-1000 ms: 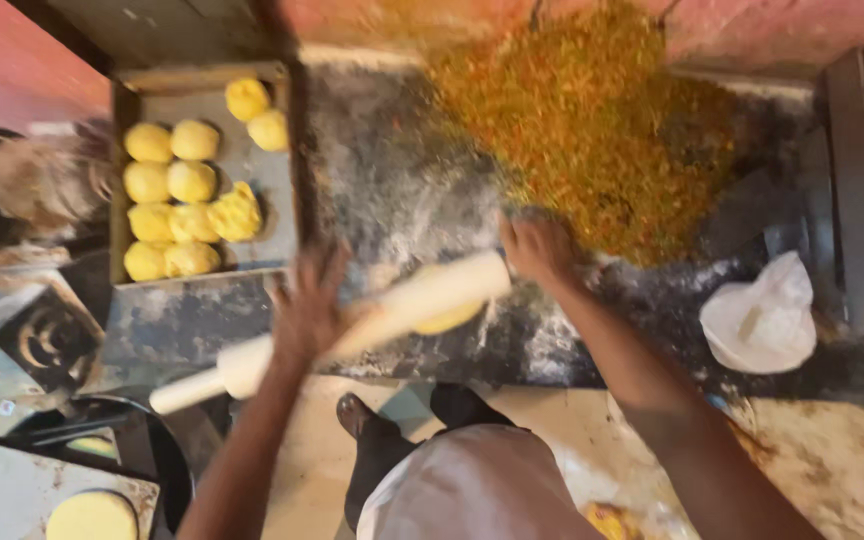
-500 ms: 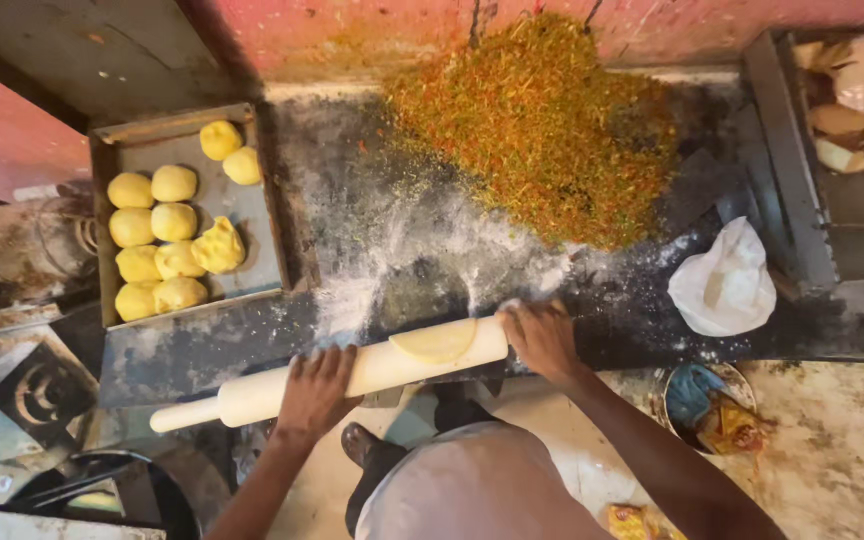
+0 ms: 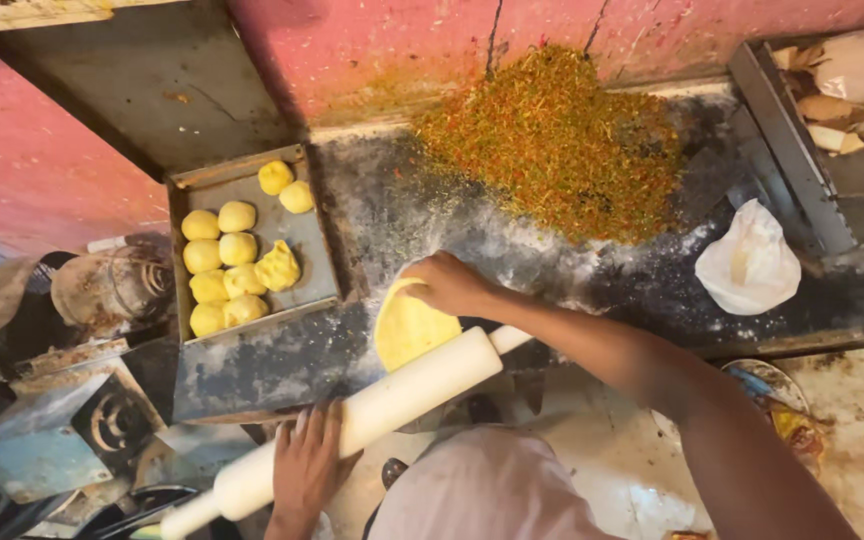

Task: The person rolls out dough with a rolling pin on a flour-covered workbench, places vegetable stuffing onto the dough by hand, and folds it closed before rolling it flat again.

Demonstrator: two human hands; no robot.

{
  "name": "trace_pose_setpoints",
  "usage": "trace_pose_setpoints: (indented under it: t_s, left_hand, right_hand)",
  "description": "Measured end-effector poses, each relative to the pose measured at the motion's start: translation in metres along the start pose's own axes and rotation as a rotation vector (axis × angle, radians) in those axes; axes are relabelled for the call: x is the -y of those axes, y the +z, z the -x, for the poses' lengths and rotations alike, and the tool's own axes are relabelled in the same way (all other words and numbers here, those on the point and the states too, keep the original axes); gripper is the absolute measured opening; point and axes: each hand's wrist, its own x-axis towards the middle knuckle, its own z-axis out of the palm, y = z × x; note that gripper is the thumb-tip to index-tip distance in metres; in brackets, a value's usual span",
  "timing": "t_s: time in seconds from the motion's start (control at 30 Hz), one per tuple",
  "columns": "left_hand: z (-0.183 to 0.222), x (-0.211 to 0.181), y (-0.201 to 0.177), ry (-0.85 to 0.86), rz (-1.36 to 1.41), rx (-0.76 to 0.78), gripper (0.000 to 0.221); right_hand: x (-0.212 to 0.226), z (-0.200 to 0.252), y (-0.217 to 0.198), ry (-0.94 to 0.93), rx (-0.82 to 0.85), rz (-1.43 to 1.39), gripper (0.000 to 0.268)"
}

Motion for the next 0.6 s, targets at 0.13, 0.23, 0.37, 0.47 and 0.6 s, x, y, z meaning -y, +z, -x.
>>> trace_pose_setpoints:
  t_s: [0.13, 0.23, 0.37, 0.47, 0.6]
  left_hand:
    - [0.051, 0.013, 0.026, -0.066, 0.065, -0.1, 0.093]
    - [0.083, 0.021, 0.046, -0.034, 0.116, -0.107, 0.094]
    - [0.108, 0.026, 0.075, -0.012, 0.174, 0.049, 0.094]
    - [0.119, 0.024, 0.094, 0.042, 0.193, 0.012, 0.089]
    - [0.109, 0.015, 0.1, 0.133, 0.222, 0.097, 0.095]
  right_hand:
    - [0.019, -0.022, 0.003, 0.07, -0.112, 0.024, 0.022]
    - [0.002, -0.034, 0.008, 0.29, 0.048, 0.063, 0.027]
    - [-0.031, -0.009, 0.06, 0.085, 0.509, 0.554, 0.026]
    - [-0.048, 0.046, 0.093, -0.319, 0.383, 0.484, 0.033]
    - [-0.07, 0.102, 0.049, -0.439, 0.323, 0.438, 0.027]
